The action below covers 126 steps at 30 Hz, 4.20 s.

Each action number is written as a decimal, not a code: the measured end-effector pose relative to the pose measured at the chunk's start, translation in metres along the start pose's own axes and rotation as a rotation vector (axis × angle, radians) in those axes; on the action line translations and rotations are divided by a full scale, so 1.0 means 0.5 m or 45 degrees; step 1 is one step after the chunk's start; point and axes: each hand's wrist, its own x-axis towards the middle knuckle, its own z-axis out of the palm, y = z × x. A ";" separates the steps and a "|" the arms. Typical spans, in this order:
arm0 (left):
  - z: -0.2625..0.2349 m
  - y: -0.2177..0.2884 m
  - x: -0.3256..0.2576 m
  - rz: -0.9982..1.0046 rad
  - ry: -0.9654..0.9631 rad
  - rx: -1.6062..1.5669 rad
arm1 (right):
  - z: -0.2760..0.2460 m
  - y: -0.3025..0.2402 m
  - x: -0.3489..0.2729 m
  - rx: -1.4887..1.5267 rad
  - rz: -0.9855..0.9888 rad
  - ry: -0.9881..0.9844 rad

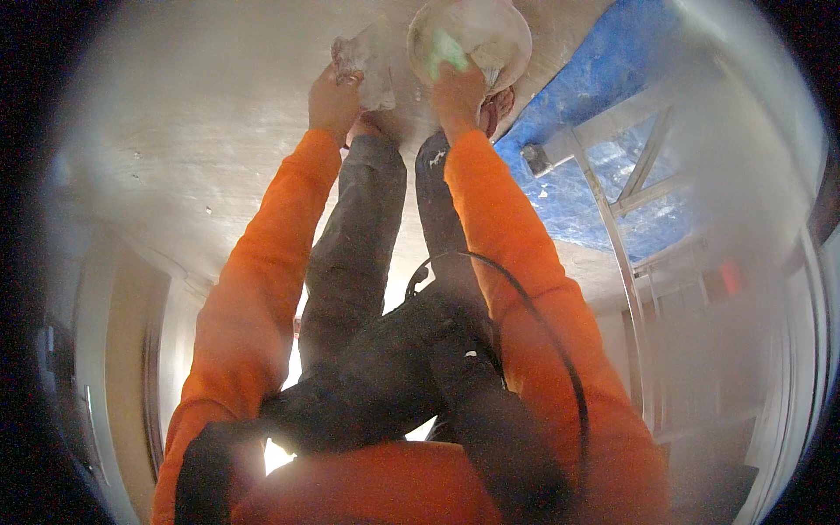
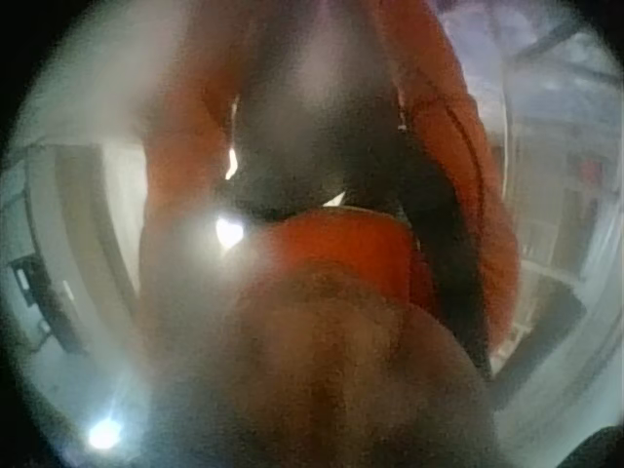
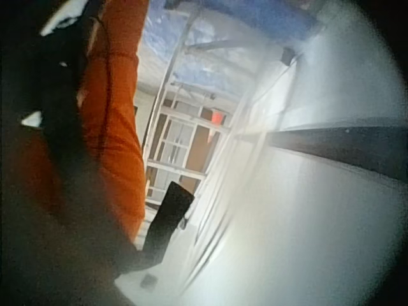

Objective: The person applies a white plaster-like substance to a white ceiling with brown trim using a green trowel and a hawk. They repeatedly scoop material from a bucket and spread it along the ceiling seams and panels.

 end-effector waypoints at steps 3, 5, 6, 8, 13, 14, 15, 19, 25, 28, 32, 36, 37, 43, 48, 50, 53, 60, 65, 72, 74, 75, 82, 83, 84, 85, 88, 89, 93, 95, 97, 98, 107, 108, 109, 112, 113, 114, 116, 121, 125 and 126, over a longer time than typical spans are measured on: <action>-0.022 0.041 -0.009 -0.060 0.000 -0.171 | -0.063 0.037 -0.028 0.631 0.401 0.033; -0.030 0.019 0.011 0.010 -0.025 -0.072 | -0.111 0.054 -0.041 0.865 0.477 -0.042; -0.029 0.018 0.008 -0.063 -0.098 -0.210 | -0.142 0.058 -0.054 0.907 0.465 -0.137; -0.020 0.018 0.004 -0.199 -0.256 -0.481 | -0.188 0.055 -0.079 0.933 0.403 -0.202; 0.040 -0.045 0.015 -0.110 -0.602 -0.730 | -0.255 -0.025 -0.129 0.395 0.074 -0.136; 0.035 0.009 -0.006 -0.486 -0.651 -0.982 | -0.261 -0.025 -0.135 0.233 -0.117 -0.157; 0.040 0.014 -0.010 -0.481 -0.727 -1.041 | -0.264 -0.022 -0.139 0.067 -0.309 -0.185; 0.045 0.048 -0.032 -0.492 -0.834 -1.189 | -0.265 -0.008 -0.130 -0.431 -0.948 -0.248; 0.046 0.032 -0.034 -0.447 -0.839 -1.295 | -0.254 0.002 -0.094 -0.596 -1.154 -0.263; 0.045 0.023 -0.031 -0.427 -0.773 -1.288 | -0.242 0.018 -0.086 -0.654 -1.156 -0.282; 0.032 -0.008 -0.005 -0.378 -0.806 -1.233 | -0.225 0.033 -0.062 -0.739 -1.171 -0.256; 0.019 0.003 0.002 -0.420 -0.732 -1.147 | -0.214 0.046 -0.035 -0.817 -1.141 -0.179; 0.011 -0.002 0.008 -0.456 -0.707 -1.114 | -0.214 0.046 -0.033 -0.845 -1.120 -0.149; -0.028 0.003 0.037 -0.374 -0.832 -0.965 | -0.249 0.035 -0.009 -0.106 -0.233 -0.163; -0.020 -0.004 0.032 -0.367 -0.865 -0.982 | -0.299 -0.025 0.021 0.822 0.350 -0.608; -0.005 -0.003 0.028 -0.406 -0.967 -0.998 | -0.300 -0.008 0.053 0.916 0.356 -0.845; 0.014 0.027 0.004 -0.308 -1.116 -1.091 | -0.289 0.008 0.105 0.730 0.377 -1.070; -0.006 0.035 0.001 -0.388 -1.139 -1.004 | -0.317 -0.025 0.122 0.365 0.390 -1.090; -0.052 -0.025 0.040 -0.402 -1.126 -1.081 | -0.349 -0.045 0.135 -0.431 0.245 -0.919; -0.170 0.126 -0.041 -0.171 -0.926 -1.168 | -0.375 -0.222 -0.080 -0.550 -0.214 -0.257; -0.204 0.162 -0.087 -0.188 -0.803 -1.166 | -0.392 -0.309 -0.175 -0.692 -0.465 -0.138; -0.223 0.188 -0.113 -0.194 -0.739 -1.165 | -0.398 -0.361 -0.221 -0.676 -0.684 -0.159; -0.389 0.386 -0.322 -0.053 -0.710 -1.396 | -0.397 -0.653 -0.453 -0.914 -1.435 -0.175; -0.418 0.414 -0.349 -0.020 -0.706 -1.391 | -0.394 -0.682 -0.478 -0.974 -1.461 -0.156; -0.430 0.424 -0.364 0.006 -0.685 -1.468 | -0.394 -0.715 -0.505 -1.029 -1.499 -0.155; -0.446 0.439 -0.395 0.030 -0.679 -1.488 | -0.414 -0.740 -0.535 -1.073 -1.511 -0.183; -0.494 0.496 -0.501 0.112 -0.641 -1.515 | -0.491 -0.798 -0.620 -1.165 -1.537 -0.259; -0.509 0.517 -0.544 0.140 -0.611 -1.514 | -0.527 -0.817 -0.647 -1.175 -1.544 -0.293; -0.537 0.577 -0.659 0.227 -0.513 -1.507 | -0.658 -0.860 -0.682 -0.975 -1.440 -0.268; -0.583 0.605 -0.710 0.280 -0.538 -1.423 | -0.709 -0.946 -0.729 -0.612 -0.901 -0.450; -0.610 0.647 -0.761 0.353 -0.571 -1.417 | -0.765 -0.997 -0.764 -0.204 -0.551 -0.566; -0.619 0.664 -0.787 0.383 -0.593 -1.451 | -0.786 -1.002 -0.772 0.017 -0.456 -0.606; -0.776 0.828 -0.977 0.732 -0.687 -1.503 | -0.879 -1.100 -0.818 -0.032 -1.298 -0.319; -0.771 0.863 -0.980 0.764 -0.655 -1.358 | -0.919 -1.103 -0.802 -0.103 -1.402 -0.119; -0.758 0.900 -0.978 0.797 -0.628 -1.205 | -0.965 -1.125 -0.817 0.039 -1.438 0.004; -0.777 0.956 -1.037 0.881 -0.784 -1.396 | -1.094 -1.284 -0.958 0.421 -1.710 0.225; -0.788 0.927 -0.998 1.158 -0.767 -1.235 | -1.131 -1.338 -1.015 0.626 -1.695 0.145; -0.789 0.956 -1.108 0.964 -0.549 -1.445 | -1.174 -1.377 -1.077 0.800 -1.657 0.097; -0.822 0.914 -1.036 1.064 -0.660 -1.386 | -1.219 -1.488 -1.232 1.112 -1.753 0.145; -0.824 0.925 -1.005 1.053 -0.773 -1.685 | -1.371 -1.697 -1.449 0.677 -2.411 1.048; -0.864 0.911 -0.907 1.439 -0.368 -1.026 | -1.442 -1.881 -1.613 -0.259 -2.127 2.153; -0.877 0.916 -0.888 1.421 -0.295 -0.931 | -1.455 -1.940 -1.644 -0.443 -2.062 2.361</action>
